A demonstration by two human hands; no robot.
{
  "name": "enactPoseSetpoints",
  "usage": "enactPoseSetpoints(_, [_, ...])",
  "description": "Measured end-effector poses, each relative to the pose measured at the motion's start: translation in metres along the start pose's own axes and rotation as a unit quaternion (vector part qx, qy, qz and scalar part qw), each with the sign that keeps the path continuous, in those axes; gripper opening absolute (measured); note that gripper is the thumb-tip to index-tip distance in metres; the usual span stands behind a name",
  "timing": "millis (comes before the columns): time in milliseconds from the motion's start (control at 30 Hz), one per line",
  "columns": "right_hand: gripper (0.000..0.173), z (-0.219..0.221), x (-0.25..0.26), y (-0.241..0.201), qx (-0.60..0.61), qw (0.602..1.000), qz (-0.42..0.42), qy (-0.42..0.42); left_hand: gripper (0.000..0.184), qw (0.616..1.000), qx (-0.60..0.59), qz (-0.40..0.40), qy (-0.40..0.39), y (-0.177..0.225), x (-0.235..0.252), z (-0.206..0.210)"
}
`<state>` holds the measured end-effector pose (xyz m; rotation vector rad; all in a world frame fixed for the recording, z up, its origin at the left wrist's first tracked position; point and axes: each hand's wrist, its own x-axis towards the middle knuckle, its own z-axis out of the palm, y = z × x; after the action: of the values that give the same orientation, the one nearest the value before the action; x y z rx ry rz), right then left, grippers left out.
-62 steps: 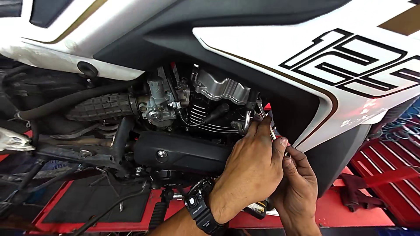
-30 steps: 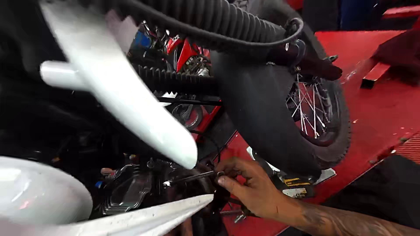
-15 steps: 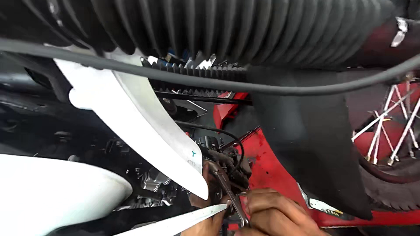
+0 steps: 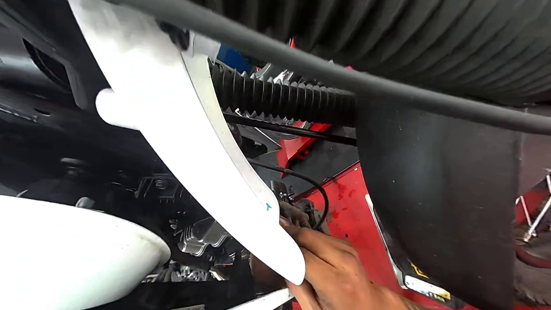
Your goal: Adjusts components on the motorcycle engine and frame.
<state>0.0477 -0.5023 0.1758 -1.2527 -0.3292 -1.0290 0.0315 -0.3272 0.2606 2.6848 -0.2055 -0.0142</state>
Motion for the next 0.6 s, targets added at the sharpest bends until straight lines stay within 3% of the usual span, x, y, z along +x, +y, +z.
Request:
enactPoseSetpoints(100, [0.017,-0.004,-0.001,0.005,0.098,0.994,0.022,-0.033,0.035,0.996,-0.009,0.083,0.012,-0.014,0.007,-0.002])
enactPoseSetpoints(167, [0.022,-0.011,-0.01,0.011,0.14,0.988,0.065,-0.017,0.024,0.984,-0.018,0.174,0.008,0.013,0.033,0.013])
enactPoseSetpoints(267, [0.032,-0.016,-0.035,0.023,0.053,0.972,0.23,0.025,0.021,0.958,-0.1,0.268,-0.011,0.037,0.064,0.034])
enactPoseSetpoints(333, [0.041,-0.019,-0.043,0.028,0.084,0.922,0.376,-0.037,0.021,0.949,-0.141,0.28,-0.042,0.032,0.07,0.033])
enactPoseSetpoints(400, [0.036,-0.021,-0.041,0.028,0.239,0.842,0.481,-0.05,0.023,0.945,-0.163,0.279,-0.058,0.021,0.071,0.032])
enactPoseSetpoints(433, [0.033,-0.022,-0.039,0.027,0.314,0.809,0.495,-0.028,0.025,0.945,-0.167,0.276,-0.057,0.023,0.071,0.033])
enactPoseSetpoints(500, [0.029,-0.022,-0.031,0.024,0.399,0.787,0.469,0.031,0.029,0.944,-0.166,0.281,-0.044,0.026,0.073,0.034])
enactPoseSetpoints(567, [0.024,-0.02,-0.022,0.019,0.417,0.814,0.399,0.063,0.031,0.942,-0.155,0.298,-0.023,0.01,0.072,0.035])
enactPoseSetpoints(600, [0.021,-0.018,-0.018,0.016,0.399,0.848,0.343,0.065,0.032,0.948,-0.124,0.291,-0.028,0.006,0.067,0.031])
